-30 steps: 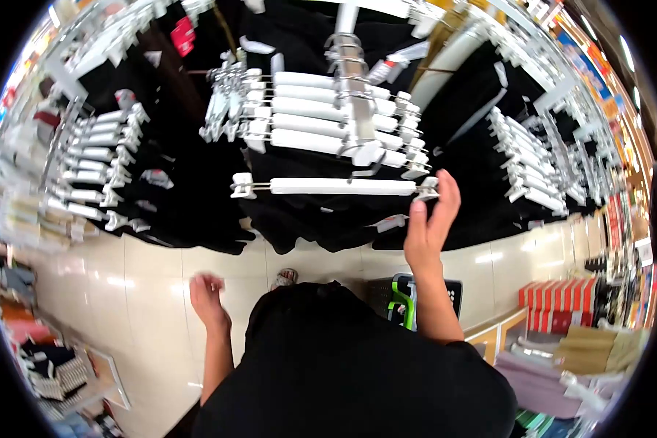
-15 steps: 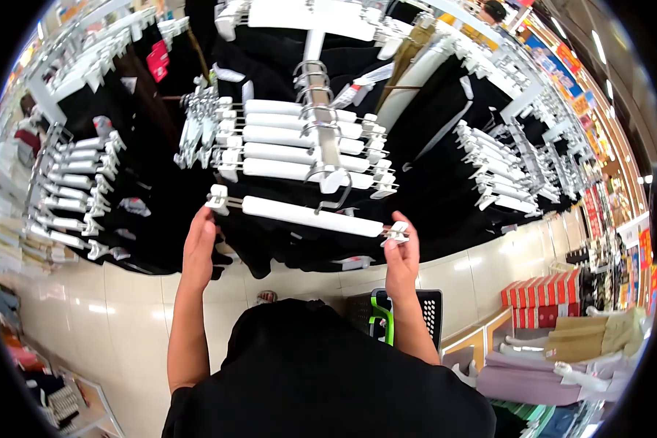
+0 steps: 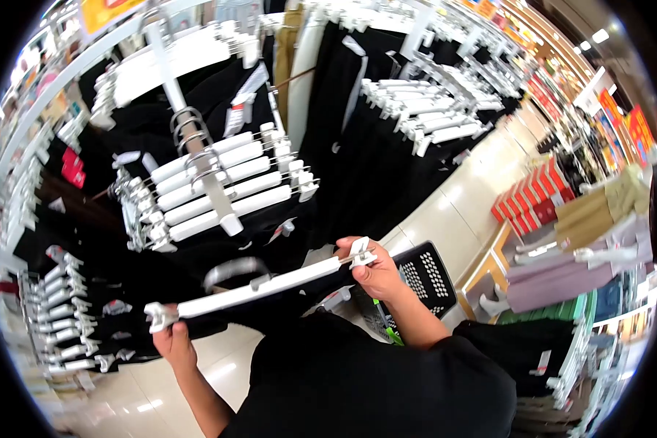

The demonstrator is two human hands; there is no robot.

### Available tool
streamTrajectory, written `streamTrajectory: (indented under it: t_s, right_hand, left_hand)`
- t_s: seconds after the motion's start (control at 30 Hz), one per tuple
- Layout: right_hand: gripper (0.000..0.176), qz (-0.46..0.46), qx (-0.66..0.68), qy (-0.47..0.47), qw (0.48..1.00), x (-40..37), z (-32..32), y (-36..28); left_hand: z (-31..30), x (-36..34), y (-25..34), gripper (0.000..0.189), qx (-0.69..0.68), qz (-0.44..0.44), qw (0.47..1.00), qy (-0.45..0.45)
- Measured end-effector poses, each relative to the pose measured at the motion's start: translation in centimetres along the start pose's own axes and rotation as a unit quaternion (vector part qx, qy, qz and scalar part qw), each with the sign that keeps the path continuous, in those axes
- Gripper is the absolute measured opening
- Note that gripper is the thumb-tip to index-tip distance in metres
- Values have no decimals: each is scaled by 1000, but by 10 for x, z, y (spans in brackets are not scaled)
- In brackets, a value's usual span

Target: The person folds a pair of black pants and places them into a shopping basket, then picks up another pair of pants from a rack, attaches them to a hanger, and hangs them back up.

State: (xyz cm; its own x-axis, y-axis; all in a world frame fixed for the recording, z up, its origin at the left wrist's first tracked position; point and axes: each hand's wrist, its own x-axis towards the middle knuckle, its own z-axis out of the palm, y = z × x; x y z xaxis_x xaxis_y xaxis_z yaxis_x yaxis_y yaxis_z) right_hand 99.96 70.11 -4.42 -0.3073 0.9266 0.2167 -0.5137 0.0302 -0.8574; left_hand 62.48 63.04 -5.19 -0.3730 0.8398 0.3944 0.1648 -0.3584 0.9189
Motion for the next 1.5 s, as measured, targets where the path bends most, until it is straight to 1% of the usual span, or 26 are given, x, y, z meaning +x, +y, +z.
streamTrajectory:
  t_s: [0.07, 0.13, 0.17, 0.2, 0.27, 0.3, 0.33, 0.4, 0.43, 0.47, 0.53, 0.57, 0.6, 0.67, 0.73, 0.77, 0.8, 1.17, 1.2, 1.27, 1.33, 1.37, 1.4, 1.43, 1.47, 1.5]
  right_hand:
    - [46, 3, -1, -32, 999, -5, 5, -12]
    - [41, -24, -47, -161, 986, -5, 4, -21]
    - [43, -30, -80, -233, 969, -3, 8, -27]
    - [49, -54, -104, -295, 948, -1, 10, -28]
    - [53, 2, -73, -375, 924, -4, 15, -30]
    - [57, -34, -50, -411, 910, -4, 14, -27]
    - [63, -32, -34, -439, 897, -6, 9, -24]
    - [67, -47, 1, -492, 869, -9, 5, -20]
    - [68, -13, -7, -523, 852, -11, 2, -25]
    - [65, -43, -12, -541, 840, -11, 4, -26]
    - [59, -47, -17, -567, 822, -13, 6, -27]
    - [54, -43, -2, -558, 829, -14, 7, -26]
    - [49, -40, 12, -551, 834, -17, 7, -22]
    - [66, -81, 20, -536, 840, -30, 3, -4]
    - [59, -64, 38, -533, 843, -34, 1, -2]
    - [46, -47, 33, -534, 843, -32, 2, -7]
    - [41, -30, 24, -535, 844, -32, 2, -10]
    - [45, -11, 43, -522, 852, -40, -4, -6]
    - [48, -8, 48, -527, 849, -41, -5, -5]
    - [46, -11, 48, -521, 852, -39, -7, 1]
    - [46, -6, 48, -511, 858, -34, -11, 5]
    - [49, 1, 58, -471, 880, -38, -13, 11]
    - [53, 9, 67, -430, 900, -44, -16, 20]
    - [61, 38, 85, -373, 923, -53, -19, 27]
    - [67, 26, 130, -349, 928, -52, -18, 46]
    - [67, 52, 97, -288, 951, -57, -20, 45]
  left_hand:
    - [-4, 2, 12, 48, -52, 23, 997, -48]
    - [-2, 1, 17, 46, -69, 29, 997, -32]
    - [0, -2, 19, 43, -67, 24, 997, -27]
    - [6, -3, 25, 37, -76, 50, 995, -31]
    - [-3, -8, 21, 28, -87, 85, 989, -83]
    - [-10, -13, 18, 24, -48, 76, 993, -78]
    - [-15, -22, 16, 24, -55, 70, 994, -71]
    - [-15, -24, 31, 25, -73, 114, 972, -195]
    - [-15, -22, 36, 25, -84, 137, 955, -248]
    - [-17, -21, 36, 21, -88, 163, 941, -283]
    - [-14, -38, 40, 14, -116, 114, 956, -243]
    - [-14, -46, 43, 16, -125, 77, 963, -226]
    - [-15, -41, 45, 17, -120, 88, 954, -259]
    - [-14, -39, 51, 13, -103, 77, 950, -284]
    - [-14, -42, 54, 10, -100, 60, 950, -289]
    - [-15, -44, 54, 9, -100, 50, 953, -281]
    - [-15, -47, 53, 9, -101, 41, 955, -274]
    - [-13, -56, 55, 12, -92, 31, 956, -275]
    - [-14, -57, 54, 15, -89, 32, 955, -282]
    - [-15, -56, 51, 18, -84, 36, 954, -287]
    - [-16, -56, 46, 29, -79, -1, 958, -277]
    - [-25, -58, 35, 38, -39, -1, 960, -278]
    - [-18, -63, 39, 39, 9, -49, 976, -210]
    - [-13, -68, 41, 39, 28, -134, 979, -150]
    - [-11, -71, 40, 39, 46, -218, 971, -89]
    - [-12, -78, 32, 40, 38, -259, 964, -48]
